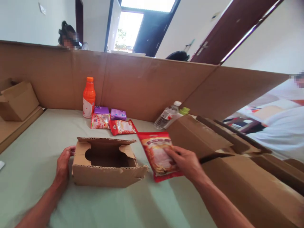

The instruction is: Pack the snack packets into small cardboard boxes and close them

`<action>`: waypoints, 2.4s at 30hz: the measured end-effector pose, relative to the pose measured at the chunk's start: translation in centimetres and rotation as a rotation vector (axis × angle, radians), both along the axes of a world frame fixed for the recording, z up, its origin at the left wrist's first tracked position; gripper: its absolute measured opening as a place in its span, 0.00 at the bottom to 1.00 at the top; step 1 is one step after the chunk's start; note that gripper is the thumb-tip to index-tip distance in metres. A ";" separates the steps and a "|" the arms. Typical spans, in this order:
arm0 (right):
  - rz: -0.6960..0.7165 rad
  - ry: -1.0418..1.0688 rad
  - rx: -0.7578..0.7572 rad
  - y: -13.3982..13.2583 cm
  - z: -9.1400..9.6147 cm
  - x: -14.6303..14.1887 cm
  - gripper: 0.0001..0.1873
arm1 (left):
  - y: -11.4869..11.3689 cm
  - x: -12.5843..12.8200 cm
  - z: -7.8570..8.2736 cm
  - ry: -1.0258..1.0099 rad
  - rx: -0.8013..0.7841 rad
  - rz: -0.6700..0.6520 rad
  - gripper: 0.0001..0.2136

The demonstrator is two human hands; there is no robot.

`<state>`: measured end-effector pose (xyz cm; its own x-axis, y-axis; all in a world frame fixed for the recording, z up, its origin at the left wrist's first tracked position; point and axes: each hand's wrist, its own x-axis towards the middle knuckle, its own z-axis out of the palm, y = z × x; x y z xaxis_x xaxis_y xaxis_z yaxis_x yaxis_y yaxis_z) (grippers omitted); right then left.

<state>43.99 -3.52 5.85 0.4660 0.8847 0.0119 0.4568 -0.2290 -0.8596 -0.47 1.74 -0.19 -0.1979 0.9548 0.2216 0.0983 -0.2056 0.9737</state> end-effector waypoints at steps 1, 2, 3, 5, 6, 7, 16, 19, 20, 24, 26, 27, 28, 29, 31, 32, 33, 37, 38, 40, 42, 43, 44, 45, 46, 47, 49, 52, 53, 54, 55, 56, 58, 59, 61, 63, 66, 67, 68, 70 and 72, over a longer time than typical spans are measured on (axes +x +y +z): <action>-0.070 0.060 0.082 -0.6 1.0 0.0 0.25 | -0.5 -0.3 0.6 -0.001 0.041 0.025 0.21; -0.132 0.137 0.172 -1.2 2.1 -0.2 0.24 | -1.0 -0.6 1.2 -0.003 0.095 0.048 0.20; -0.186 0.226 0.275 -1.6 3.4 -0.5 0.22 | -1.7 -0.8 1.9 -0.006 0.157 0.062 0.19; -0.236 0.376 0.459 -2.1 6.1 -1.9 0.19 | -3.2 -1.0 3.2 -0.008 0.302 0.052 0.15; -0.228 0.415 0.528 -2.2 7.4 -2.9 0.18 | -3.9 -0.8 3.9 -0.004 0.371 0.028 0.14; -0.216 0.447 0.597 -2.1 8.5 -4.1 0.17 | -4.6 -0.6 4.6 0.010 0.424 -0.007 0.15; 0.102 0.018 1.014 -0.2 12.7 -16.1 0.11 | -6.2 2.2 9.1 0.328 0.628 -0.187 0.25; 0.308 -0.124 0.988 0.2 12.1 -17.5 0.06 | -6.0 2.4 8.9 0.460 0.701 -0.155 0.18; 0.391 -0.165 0.947 0.2 11.7 -17.5 0.04 | -6.0 2.5 8.8 0.500 0.723 -0.135 0.16; 0.622 -0.355 0.728 -0.4 10.3 -16.0 0.04 | -6.2 2.7 8.9 0.572 0.754 -0.072 0.12; 0.680 -0.437 0.657 -0.9 10.3 -15.0 0.06 | -6.2 2.8 9.0 0.560 0.747 -0.070 0.12; 0.700 -0.487 0.631 -1.1 10.5 -14.6 0.07 | -6.2 2.9 9.2 0.553 0.746 -0.069 0.12; 0.720 -0.548 0.602 -1.2 10.9 -14.3 0.08 | -6.2 3.0 9.2 0.549 0.752 -0.066 0.11; 0.744 -0.618 0.570 -1.2 11.2 -14.1 0.10 | -6.2 3.1 9.3 0.548 0.762 -0.064 0.11; 0.811 -0.764 0.497 -1.0 12.1 -14.0 0.12 | -6.1 3.2 9.4 0.549 0.793 -0.064 0.11; 0.860 -0.831 0.459 -0.8 12.5 -14.1 0.12 | -6.1 3.2 9.3 0.547 0.809 -0.067 0.12; 0.907 -0.890 0.421 -0.5 12.8 -14.3 0.12 | -6.0 3.2 9.3 0.541 0.825 -0.073 0.12; 0.992 -1.079 0.291 0.6 13.3 -15.5 0.11 | -6.0 3.2 8.8 0.501 0.887 -0.083 0.14; 0.986 -1.116 0.271 0.7 13.3 -15.9 0.10 | -5.9 3.2 8.7 0.485 0.903 -0.086 0.14; 0.969 -1.178 0.250 0.9 13.2 -16.8 0.10 | -5.9 3.4 8.6 0.452 0.933 -0.088 0.15; 0.962 -1.226 0.222 0.9 12.9 -17.6 0.09 | -5.8 3.6 8.4 0.427 0.956 -0.083 0.16; 0.967 -1.243 0.197 0.9 12.8 -17.9 0.09 | -5.8 3.7 8.4 0.419 0.965 -0.081 0.16; 0.976 -1.258 0.166 1.0 12.6 -18.2 0.09 | -5.7 3.8 8.2 0.412 0.973 -0.078 0.17; 0.986 -1.270 0.128 1.0 12.6 -18.5 0.08 | -5.7 3.9 8.1 0.406 0.977 -0.074 0.17; 0.997 -1.281 0.085 1.2 12.5 -18.8 0.08 | -5.6 4.0 7.9 0.397 0.980 -0.068 0.18; 1.006 -1.289 0.041 1.3 12.5 -19.1 0.08 | -5.6 4.0 7.6 0.390 0.979 -0.061 0.19; 1.025 -1.297 -0.036 1.8 12.4 -19.4 0.08 | -5.6 4.0 6.9 0.381 0.961 -0.039 0.21; 1.039 -1.321 -0.118 2.5 12.3 -19.9 0.09 | -5.7 3.8 5.8 0.386 0.906 0.001 0.23; 1.043 -1.333 -0.127 2.8 12.2 -20.2 0.09 | -5.7 3.8 5.5 0.391 0.891 0.010 0.23; 1.056 -1.347 -0.126 3.0 12.0 -20.4 0.09 | -5.8 3.7 5.3 0.392 0.882 0.012 0.23; 1.079 -1.362 -0.120 3.1 11.7 -20.7 0.09 | -5.8 3.8 5.2 0.388 0.878 0.002 0.23; 1.118 -1.377 -0.113 3.2 11.3 -21.1 0.09 | -5.8 3.9 5.2 0.379 0.880 -0.020 0.24; 1.222 -1.410 -0.126 3.4 10.5 -22.0 0.09 | -5.9 4.1 5.3 0.345 0.911 -0.091 0.24; 1.269 -1.427 -0.138 3.4 10.1 -22.4 0.09 | -6.0 4.2 5.4 0.327 0.931 -0.128 0.24; 1.341 -1.444 -0.138 3.6 9.4 -22.9 0.09 | -6.0 4.4 5.6 0.305 0.960 -0.174 0.24; 1.366 -1.431 -0.102 3.7 8.9 -23.0 0.09 | -6.1 4.4 5.5 0.310 0.957 -0.171 0.23; 1.342 -1.376 -0.064 3.9 8.7 -22.5 0.09 | -6.2 4.3 5.4 0.317 0.938 -0.166 0.22; 1.329 -1.355 -0.069 3.9 8.6 -22.4 0.10 | -6.2 4.3 5.4 0.311 0.938 -0.175 0.22; 1.324 -1.331 -0.083 3.9 8.5 -22.2 0.10 | -6.2 4.3 5.3 0.304 0.939 -0.185 0.21; 1.340 -1.277 -0.115 4.0 8.4 -22.1 0.11 | -6.1 4.3 5.4 0.302 0.941 -0.192 0.20; 1.350 -1.226 -0.132 4.2 8.4 -22.0 0.11 | -6.1 4.3 5.5 0.317 0.942 -0.177 0.19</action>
<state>21.95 0.63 14.23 -0.7020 0.6284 -0.3351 0.6514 0.7568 0.0546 3.88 -4.35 5.32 0.1290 0.3736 0.9186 0.2180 -0.9143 0.3413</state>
